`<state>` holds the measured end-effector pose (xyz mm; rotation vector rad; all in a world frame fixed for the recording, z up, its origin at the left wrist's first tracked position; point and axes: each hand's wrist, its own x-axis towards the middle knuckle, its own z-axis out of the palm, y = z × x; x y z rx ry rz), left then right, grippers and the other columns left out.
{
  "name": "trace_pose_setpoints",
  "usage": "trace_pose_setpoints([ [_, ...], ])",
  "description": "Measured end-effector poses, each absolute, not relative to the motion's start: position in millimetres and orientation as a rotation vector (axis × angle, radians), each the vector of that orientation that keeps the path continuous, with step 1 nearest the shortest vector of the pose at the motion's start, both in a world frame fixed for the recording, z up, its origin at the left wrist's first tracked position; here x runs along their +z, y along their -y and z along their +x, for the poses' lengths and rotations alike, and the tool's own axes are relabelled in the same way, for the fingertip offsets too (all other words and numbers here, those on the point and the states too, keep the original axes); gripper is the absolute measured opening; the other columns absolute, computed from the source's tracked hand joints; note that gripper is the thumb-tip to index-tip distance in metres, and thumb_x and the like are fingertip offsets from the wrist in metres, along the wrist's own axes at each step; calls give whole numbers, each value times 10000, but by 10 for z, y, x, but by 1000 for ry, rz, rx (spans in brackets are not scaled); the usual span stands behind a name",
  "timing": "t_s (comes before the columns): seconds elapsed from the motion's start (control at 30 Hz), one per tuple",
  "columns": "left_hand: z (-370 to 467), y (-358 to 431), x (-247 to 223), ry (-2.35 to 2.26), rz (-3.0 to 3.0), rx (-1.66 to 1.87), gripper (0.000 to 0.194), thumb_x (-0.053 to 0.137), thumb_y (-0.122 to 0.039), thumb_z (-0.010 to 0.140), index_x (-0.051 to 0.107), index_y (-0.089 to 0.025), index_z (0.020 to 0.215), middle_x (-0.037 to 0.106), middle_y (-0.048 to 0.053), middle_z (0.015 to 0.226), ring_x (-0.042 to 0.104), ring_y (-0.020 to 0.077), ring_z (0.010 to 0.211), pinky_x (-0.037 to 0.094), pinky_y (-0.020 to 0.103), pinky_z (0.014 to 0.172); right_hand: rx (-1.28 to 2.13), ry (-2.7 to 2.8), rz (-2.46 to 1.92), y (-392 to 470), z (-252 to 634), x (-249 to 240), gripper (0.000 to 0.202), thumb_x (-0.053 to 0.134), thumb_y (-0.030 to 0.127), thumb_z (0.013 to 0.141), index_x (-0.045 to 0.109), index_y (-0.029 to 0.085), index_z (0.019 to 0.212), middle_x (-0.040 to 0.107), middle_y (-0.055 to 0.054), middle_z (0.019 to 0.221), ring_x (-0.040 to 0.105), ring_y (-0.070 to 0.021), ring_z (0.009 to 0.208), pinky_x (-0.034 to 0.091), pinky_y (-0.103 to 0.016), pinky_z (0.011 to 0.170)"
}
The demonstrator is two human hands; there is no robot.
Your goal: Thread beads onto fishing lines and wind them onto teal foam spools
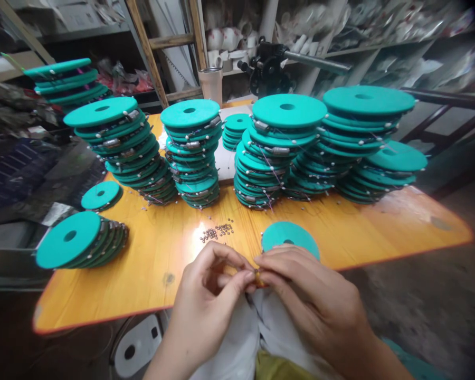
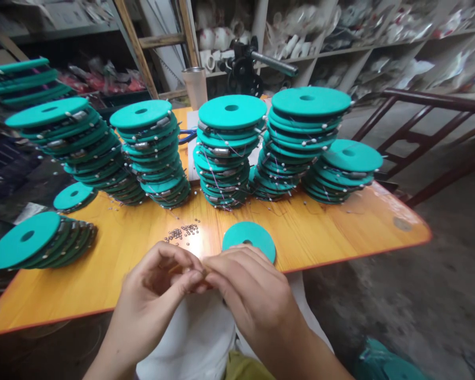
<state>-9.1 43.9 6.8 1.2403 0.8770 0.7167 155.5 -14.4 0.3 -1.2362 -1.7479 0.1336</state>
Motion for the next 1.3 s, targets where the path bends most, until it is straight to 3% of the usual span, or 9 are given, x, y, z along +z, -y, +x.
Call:
trace_pose_setpoints([
  [0.1,-78,-434,93,-833,1177,740,220,671,-189,878,468,-185,793,655,-36,792,665,56,668,562,151,642,104,1783,-1196,161,1580,13,228,569,74,937,652,182,1120,712,-35,1022,678,-131,941,556,-287,865],
  [0.2,-68,-433,104,-807,1142,770,289,636,-163,898,379,-192,769,655,-52,778,650,45,645,547,151,640,62,1743,-1278,191,1572,15,147,596,72,904,684,163,978,697,-53,1046,674,-122,989,562,-238,879],
  [0.4,-74,-450,105,-784,1117,767,327,645,-167,892,346,-192,762,650,-51,761,640,46,625,530,149,627,51,1715,-1292,210,1546,10,197,626,64,862,668,138,1040,669,-85,1095,650,-132,1066,568,-225,921],
  [0.47,-82,-448,105,-806,1154,746,295,653,-191,889,384,-190,770,649,-37,773,645,56,639,536,160,636,57,1706,-1283,200,1548,16,173,627,54,866,686,173,977,666,-61,1061,660,-117,1004,578,-215,877],
  [0.57,-73,-429,109,-855,1434,679,96,656,-204,885,574,-201,935,647,11,969,621,59,686,523,176,643,97,1653,-1282,201,1552,28,162,624,54,867,689,183,939,619,-58,1052,644,-113,1000,574,-209,865],
  [0.63,-42,-414,114,-838,1674,650,181,640,-183,885,664,-241,1055,615,27,1061,580,58,697,484,175,611,112,1615,-1290,213,1556,35,160,626,64,867,688,191,944,572,-57,1062,621,-115,1035,565,-215,893],
  [0.73,21,-409,115,-800,1790,701,149,628,-182,893,738,-235,977,629,26,947,576,77,723,451,180,604,153,1578,-1295,229,1570,36,156,617,76,871,680,201,939,529,-55,1063,604,-119,1038,568,-230,890],
  [1.03,15,-435,72,-872,1830,759,107,664,-230,886,759,-181,888,686,30,805,593,96,692,449,201,591,159,1615,-1347,202,1621,37,136,550,48,883,596,169,926,545,-50,1002,592,-107,991,555,-227,852],
  [1.3,-13,-432,66,-882,1831,744,114,654,-234,896,762,-197,910,702,29,827,599,100,689,454,213,592,170,1651,-1355,188,1616,74,145,518,42,881,581,171,904,546,-54,970,605,-111,952,567,-198,768],
])
